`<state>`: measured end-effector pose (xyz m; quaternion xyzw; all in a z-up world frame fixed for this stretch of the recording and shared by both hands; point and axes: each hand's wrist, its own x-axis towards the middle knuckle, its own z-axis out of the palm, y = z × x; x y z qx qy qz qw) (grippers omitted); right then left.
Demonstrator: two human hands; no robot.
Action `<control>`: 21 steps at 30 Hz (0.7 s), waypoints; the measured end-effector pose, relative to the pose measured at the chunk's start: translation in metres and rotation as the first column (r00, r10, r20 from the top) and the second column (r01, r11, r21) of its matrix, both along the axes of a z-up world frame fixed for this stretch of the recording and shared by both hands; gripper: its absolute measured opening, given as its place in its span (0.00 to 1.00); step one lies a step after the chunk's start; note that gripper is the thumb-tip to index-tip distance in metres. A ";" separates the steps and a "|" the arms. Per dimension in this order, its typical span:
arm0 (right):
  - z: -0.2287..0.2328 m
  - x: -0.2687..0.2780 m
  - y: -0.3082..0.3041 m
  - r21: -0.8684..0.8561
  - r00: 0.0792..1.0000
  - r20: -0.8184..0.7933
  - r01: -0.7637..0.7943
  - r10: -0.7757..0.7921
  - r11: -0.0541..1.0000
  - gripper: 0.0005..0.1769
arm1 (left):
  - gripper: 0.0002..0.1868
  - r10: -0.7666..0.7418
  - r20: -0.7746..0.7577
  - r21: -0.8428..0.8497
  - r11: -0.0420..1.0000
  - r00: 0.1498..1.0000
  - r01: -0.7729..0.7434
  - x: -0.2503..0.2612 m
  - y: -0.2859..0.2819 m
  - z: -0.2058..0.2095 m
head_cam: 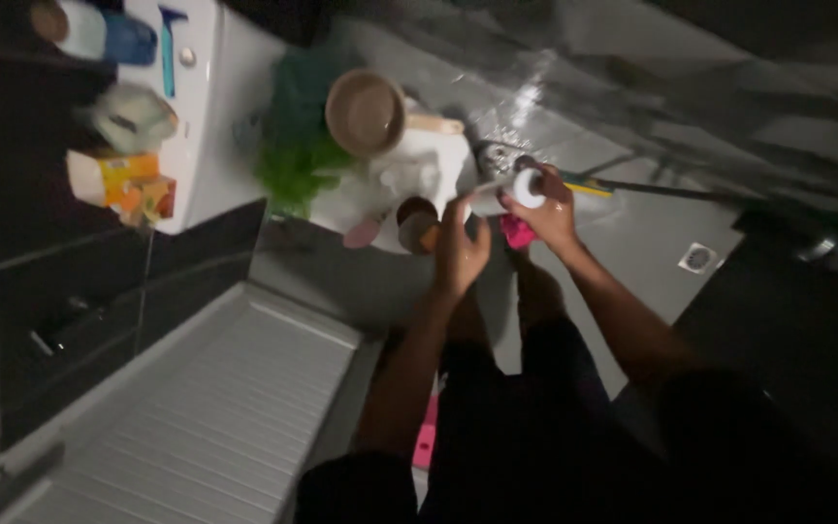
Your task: The person is organizing and cleaning bathroom supplies by wiping them with a cloth and arranging them on the toilet tank and in a recessed wall shelf.
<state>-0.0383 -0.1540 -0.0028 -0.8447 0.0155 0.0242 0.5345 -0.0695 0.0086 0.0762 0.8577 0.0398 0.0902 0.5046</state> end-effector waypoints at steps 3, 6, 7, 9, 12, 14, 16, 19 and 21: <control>0.077 -0.026 -0.026 -0.012 0.985 -0.041 0.170 -0.170 0.985 0.37 | 0.26 -0.139 -0.097 0.082 0.986 0.986 0.147 -0.030 -0.024 0.054; 0.157 -0.060 -0.059 -0.058 0.960 -0.034 0.277 -0.280 0.959 0.36 | 0.36 -0.247 -0.090 0.250 0.932 0.965 0.262 -0.050 -0.059 0.099; 0.183 -0.081 -0.068 -0.065 0.944 -0.085 0.315 -0.320 0.947 0.37 | 0.40 -0.287 -0.068 0.336 0.895 0.955 0.293 -0.061 -0.070 0.111; 0.235 -0.110 -0.088 -0.036 0.917 -0.070 0.391 -0.393 0.920 0.35 | 0.39 -0.361 0.005 0.375 0.865 0.933 0.333 -0.071 -0.091 0.145; 0.295 -0.157 -0.114 0.031 0.886 -0.024 0.463 -0.462 0.886 0.33 | 0.35 -0.487 0.125 0.430 0.812 0.864 0.395 -0.090 -0.119 0.177; 0.321 -0.182 -0.141 0.074 0.869 0.029 0.491 -0.494 0.868 0.33 | 0.33 -0.571 0.189 0.457 0.771 0.799 0.443 -0.096 -0.146 0.191; 0.339 -0.211 -0.164 0.055 0.866 0.092 0.488 -0.492 0.871 0.35 | 0.31 -0.665 0.235 0.375 0.735 0.709 0.565 -0.108 -0.171 0.199; 0.355 -0.254 -0.194 0.217 0.829 0.165 0.497 -0.534 0.840 0.50 | 0.31 -0.736 0.247 0.277 0.677 0.630 0.682 -0.132 -0.202 0.223; 0.382 -0.289 -0.209 0.328 0.765 0.115 0.573 -0.633 0.751 0.52 | 0.30 -0.761 0.249 0.193 0.645 0.599 0.739 -0.153 -0.226 0.251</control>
